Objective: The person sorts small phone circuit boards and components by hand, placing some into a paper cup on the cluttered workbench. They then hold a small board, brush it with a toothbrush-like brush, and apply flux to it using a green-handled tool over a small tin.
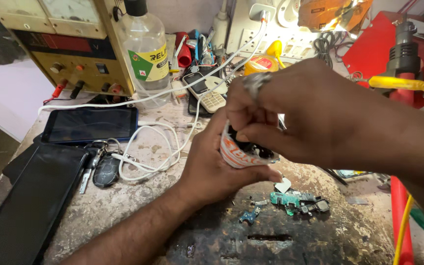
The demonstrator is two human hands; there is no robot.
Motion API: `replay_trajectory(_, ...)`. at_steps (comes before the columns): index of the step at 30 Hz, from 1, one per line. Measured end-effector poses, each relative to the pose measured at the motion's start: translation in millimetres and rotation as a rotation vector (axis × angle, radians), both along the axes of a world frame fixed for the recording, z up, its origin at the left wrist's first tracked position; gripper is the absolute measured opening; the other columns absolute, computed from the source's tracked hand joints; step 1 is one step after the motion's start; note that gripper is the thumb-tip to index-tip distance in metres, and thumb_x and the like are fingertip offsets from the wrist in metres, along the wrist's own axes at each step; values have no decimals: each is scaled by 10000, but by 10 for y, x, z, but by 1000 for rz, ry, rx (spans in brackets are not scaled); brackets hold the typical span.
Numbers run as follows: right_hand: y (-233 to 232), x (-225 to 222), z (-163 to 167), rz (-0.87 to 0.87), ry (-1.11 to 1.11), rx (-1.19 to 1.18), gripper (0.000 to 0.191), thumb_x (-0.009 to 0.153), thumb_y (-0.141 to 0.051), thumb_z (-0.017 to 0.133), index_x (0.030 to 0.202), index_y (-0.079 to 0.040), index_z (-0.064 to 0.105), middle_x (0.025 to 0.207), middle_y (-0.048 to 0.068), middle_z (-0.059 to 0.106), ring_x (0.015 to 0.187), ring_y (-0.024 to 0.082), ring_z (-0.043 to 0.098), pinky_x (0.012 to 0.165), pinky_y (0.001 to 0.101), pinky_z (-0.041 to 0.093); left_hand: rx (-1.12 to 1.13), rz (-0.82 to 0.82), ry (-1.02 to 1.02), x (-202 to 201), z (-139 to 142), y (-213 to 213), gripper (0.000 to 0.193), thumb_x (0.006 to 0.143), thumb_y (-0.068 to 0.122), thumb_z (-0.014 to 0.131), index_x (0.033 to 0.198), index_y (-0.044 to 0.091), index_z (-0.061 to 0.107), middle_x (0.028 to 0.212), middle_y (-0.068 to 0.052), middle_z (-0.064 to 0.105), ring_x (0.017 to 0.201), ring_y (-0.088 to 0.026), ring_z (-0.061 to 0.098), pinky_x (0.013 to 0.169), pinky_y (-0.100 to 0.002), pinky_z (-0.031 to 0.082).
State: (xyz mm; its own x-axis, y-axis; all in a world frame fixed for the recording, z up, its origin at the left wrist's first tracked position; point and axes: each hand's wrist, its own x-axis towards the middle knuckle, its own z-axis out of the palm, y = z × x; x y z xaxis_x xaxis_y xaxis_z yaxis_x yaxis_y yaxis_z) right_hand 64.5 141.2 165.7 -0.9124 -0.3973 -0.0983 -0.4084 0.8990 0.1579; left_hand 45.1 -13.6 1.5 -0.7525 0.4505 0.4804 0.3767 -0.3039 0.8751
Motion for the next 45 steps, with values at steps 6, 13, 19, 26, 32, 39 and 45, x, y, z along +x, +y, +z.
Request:
replay_trajectory(6, 168, 13, -204, 451, 250, -281, 271, 894, -316, 703, 1068, -116, 757, 922, 120, 737, 793, 353, 692, 647, 478, 529, -5, 184, 81, -9, -6, 9, 889, 661, 268, 1004, 1358, 50, 497, 1201, -69, 669, 1127, -122, 664, 973, -304, 589)
replay_trajectory(13, 138, 33, -49, 429, 208, -350, 207, 892, -227, 678, 1056, -109, 725, 990, 101, 719, 765, 256, 726, 629, 405, 560, 36, 18, 59, -16, 10, 15, 1050, 638, 301, 988, 1470, 49, 400, 1294, -69, 672, 1221, -126, 666, 1072, -310, 581)
replay_trajectory(19, -31, 129, -1, 274, 227, 168, 232, 967, -284, 685, 1084, -87, 655, 761, 62, 629, 682, 300, 672, 586, 463, 524, -236, -296, -100, -135, 220, -202, 1003, 620, 265, 992, 1436, 79, 440, 1231, -31, 686, 1119, -129, 692, 993, -330, 584)
replay_trajectory(26, 175, 131, -185, 137, 56, -157, 254, 906, -470, 728, 946, -234, 811, 711, 24, 746, 640, 228, 727, 635, 404, 563, -258, -272, -72, -202, 76, -215, 572, 673, 200, 960, 1167, 52, 712, 1095, -11, 771, 1015, -104, 718, 915, -305, 612)
replay_trajectory(32, 47, 263, -146, 506, 404, -352, 282, 879, -360, 715, 970, -104, 790, 862, 74, 756, 775, 264, 729, 633, 382, 569, -281, -142, -97, -216, 76, -156, 547, 643, 138, 960, 1110, 56, 687, 1025, -31, 754, 950, -114, 720, 835, -308, 630)
replay_trajectory(39, 707, 378, -719, -410, 26, -312, 338, 823, -484, 768, 1034, -228, 830, 801, 37, 814, 668, 181, 759, 663, 348, 597, -127, -44, -6, -225, 130, -138, 736, 650, 203, 952, 1291, 86, 610, 1169, -10, 730, 1087, -99, 695, 971, -308, 592)
replay_trajectory(45, 750, 381, -1367, -397, -33, -394, 422, 798, -453, 806, 1114, -174, 785, 873, 104, 785, 722, 241, 772, 684, 391, 599, -10, 36, -159, -140, 96, -53, 649, 706, 187, 927, 1278, 38, 657, 1112, -11, 778, 1015, -107, 737, 918, -302, 635)
